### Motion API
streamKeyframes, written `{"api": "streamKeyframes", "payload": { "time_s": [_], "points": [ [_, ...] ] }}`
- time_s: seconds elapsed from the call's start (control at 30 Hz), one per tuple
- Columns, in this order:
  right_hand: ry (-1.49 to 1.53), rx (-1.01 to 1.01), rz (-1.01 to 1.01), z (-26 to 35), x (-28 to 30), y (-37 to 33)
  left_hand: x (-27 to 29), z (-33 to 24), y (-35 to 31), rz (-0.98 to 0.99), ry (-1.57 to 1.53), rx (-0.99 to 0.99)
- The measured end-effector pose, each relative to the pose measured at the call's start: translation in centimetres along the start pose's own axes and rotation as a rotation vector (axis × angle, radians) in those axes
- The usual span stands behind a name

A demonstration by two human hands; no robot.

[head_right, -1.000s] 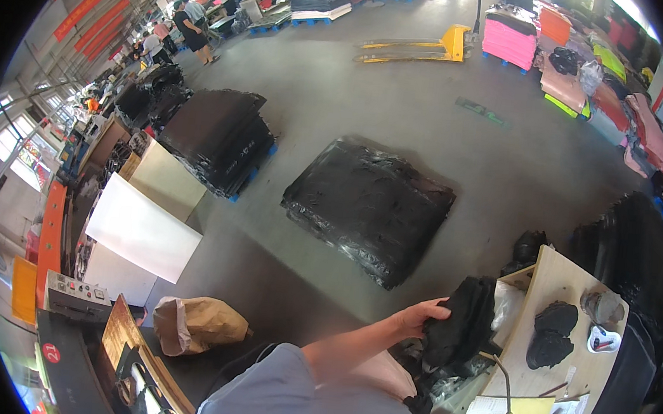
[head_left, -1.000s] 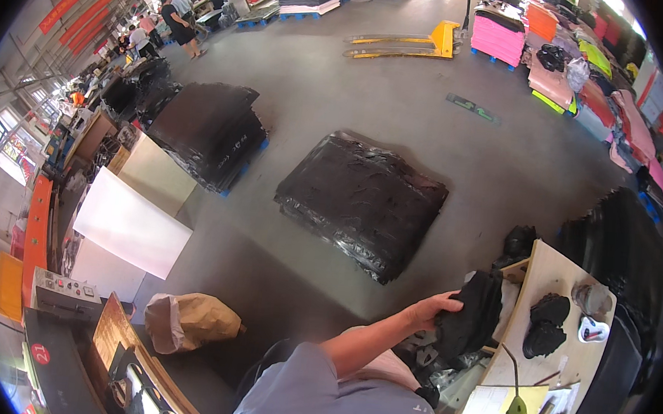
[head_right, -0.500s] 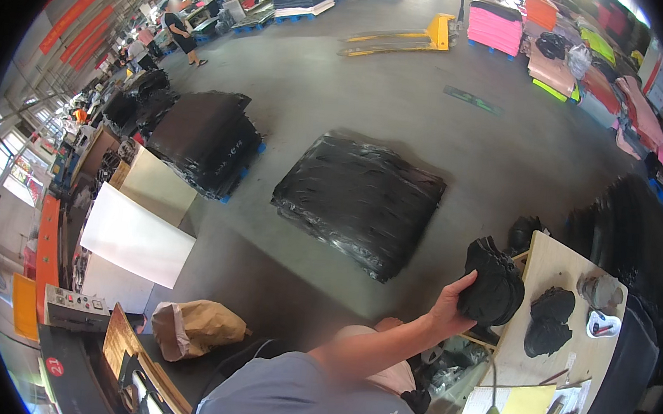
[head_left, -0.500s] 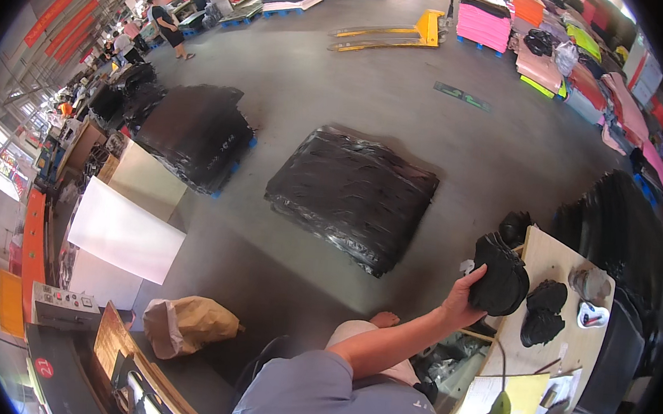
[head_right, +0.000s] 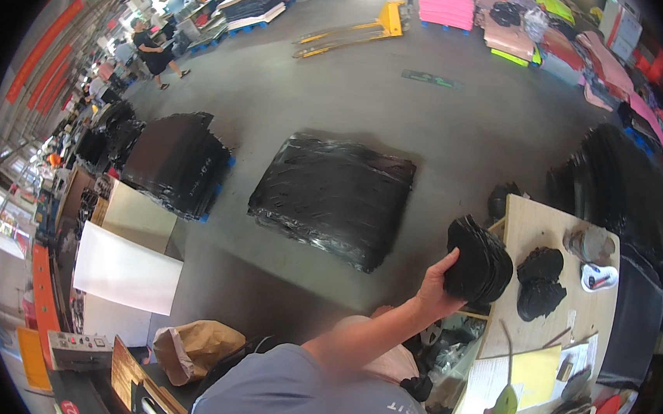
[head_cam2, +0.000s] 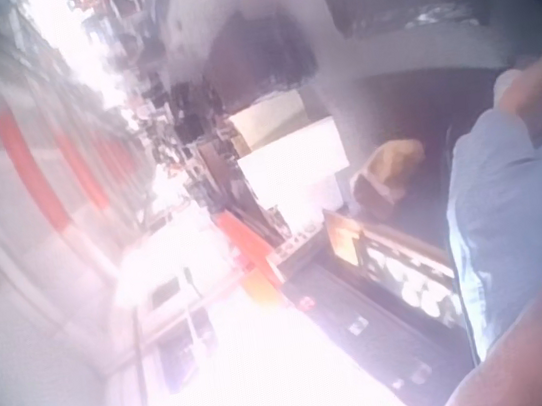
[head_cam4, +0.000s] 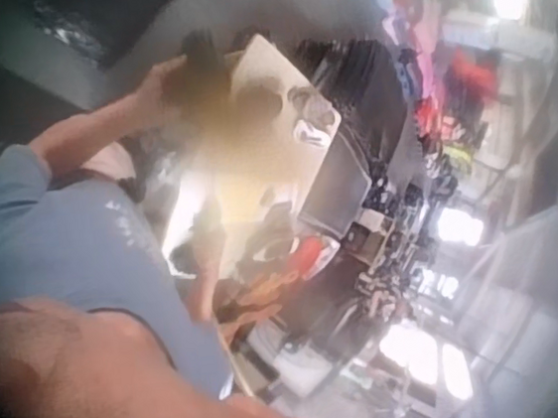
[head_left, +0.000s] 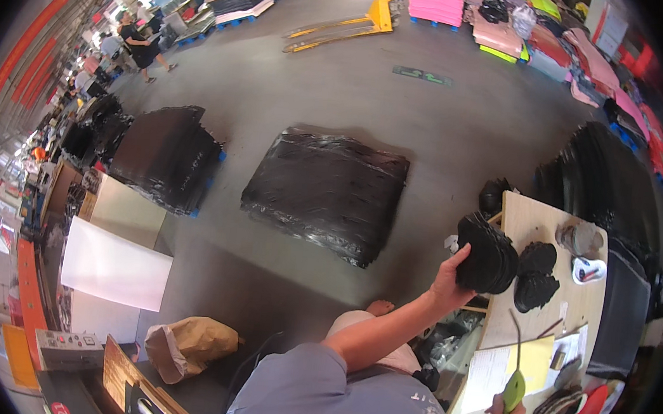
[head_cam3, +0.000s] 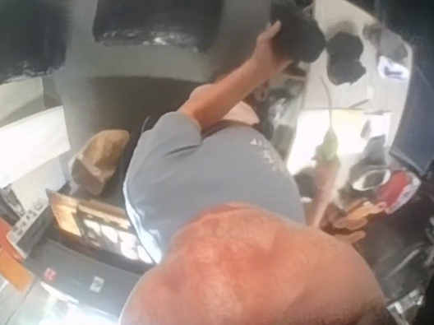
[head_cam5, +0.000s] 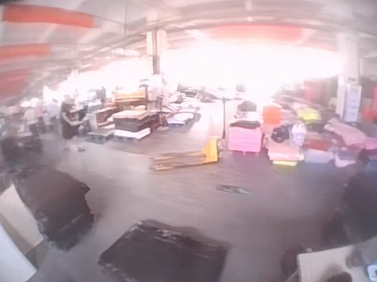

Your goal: The person uses a handheld heat tool to seal the edges of stacked black shoe parts, then places them into a black plastic bag and seals it. The person then places a black sheet and a shoe last into a press machine.

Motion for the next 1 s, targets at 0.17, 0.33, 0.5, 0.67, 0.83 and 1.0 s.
{"api": "streamKeyframes", "payload": {
  "time_s": [0.17,0.33,0.5,0.67,0.83,1.0],
  "points": [
    [-0.063,0.047,0.004,2.2,-0.9,-1.1,-2.4,0.6,0.6,-0.053,0.149,-0.036],
    [-0.081,0.113,-0.019,3.3,0.0,-1.9,-3.8,1.5,1.1,0.114,0.22,-0.047],
    [0.032,0.021,-0.037,2.8,1.0,-2.3,-2.9,1.3,2.1,0.1,0.255,-0.004],
    [0.338,-0.06,-0.022,0.9,3.1,-3.1,-0.5,0.2,2.1,0.11,0.394,-0.027],
    [0.28,0.011,0.074,-0.2,4.6,-3.1,1.8,-1.9,1.5,0.172,0.516,0.08],
    [0.276,0.072,0.092,1.0,6.4,-2.1,2.6,-4.1,0.5,0.181,0.695,0.289]
  ]
}}
Point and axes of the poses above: each hand's wrist, its own y-axis towards the middle knuckle, its own x-axis out of the back of the hand, z = x × y, the point moved 4 cm from there along y, towards the middle knuckle, and after that the axes turned 2 degrees about y, right-handed, at the moved point
